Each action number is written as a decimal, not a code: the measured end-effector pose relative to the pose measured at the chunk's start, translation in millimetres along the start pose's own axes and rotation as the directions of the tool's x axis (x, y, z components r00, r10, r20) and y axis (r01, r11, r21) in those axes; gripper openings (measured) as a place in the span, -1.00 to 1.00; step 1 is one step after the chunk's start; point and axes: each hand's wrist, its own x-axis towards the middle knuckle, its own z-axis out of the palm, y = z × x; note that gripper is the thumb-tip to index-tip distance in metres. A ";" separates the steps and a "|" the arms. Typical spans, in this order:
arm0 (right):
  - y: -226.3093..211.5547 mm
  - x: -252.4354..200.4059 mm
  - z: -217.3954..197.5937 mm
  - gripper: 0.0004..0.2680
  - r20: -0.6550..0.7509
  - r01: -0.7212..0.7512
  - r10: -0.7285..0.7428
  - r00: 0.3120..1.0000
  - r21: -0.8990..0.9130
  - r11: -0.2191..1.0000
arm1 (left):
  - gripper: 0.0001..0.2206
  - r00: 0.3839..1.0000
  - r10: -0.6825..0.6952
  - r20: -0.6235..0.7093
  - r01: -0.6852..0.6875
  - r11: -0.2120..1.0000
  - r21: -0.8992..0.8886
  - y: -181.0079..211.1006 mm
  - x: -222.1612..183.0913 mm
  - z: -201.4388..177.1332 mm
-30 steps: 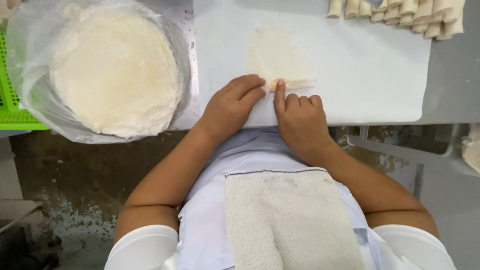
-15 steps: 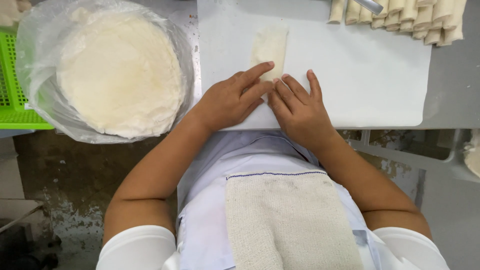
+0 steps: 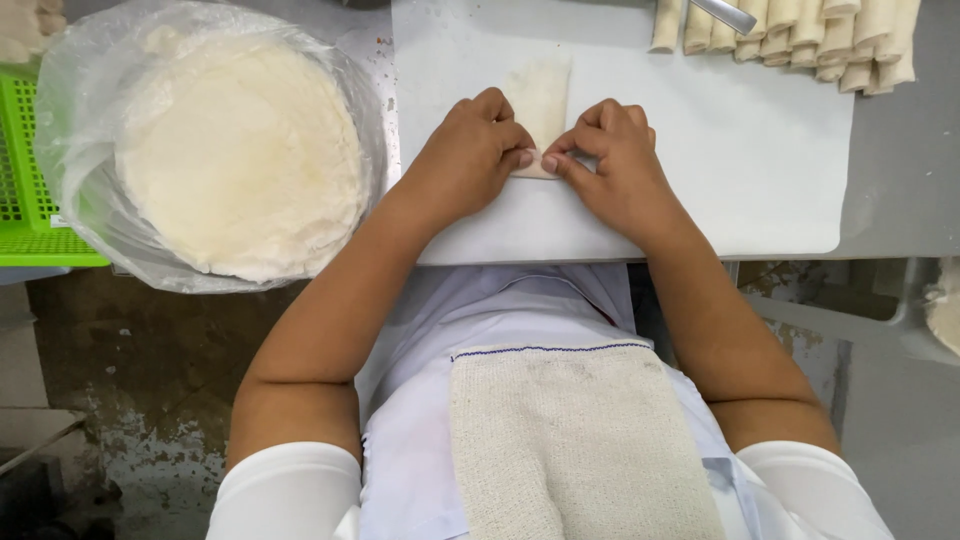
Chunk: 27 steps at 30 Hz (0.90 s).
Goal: Peeling spring roll wrappers, adding filling with a fork, and rolling them into cylinders.
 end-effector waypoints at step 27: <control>-16.9 176.7 28.4 -0.65 -0.070 0.480 -0.685 0.725 -0.662 0.575 | -0.84 0.828 0.433 -0.356 -0.293 0.876 0.383 28.7 -79.6 26.2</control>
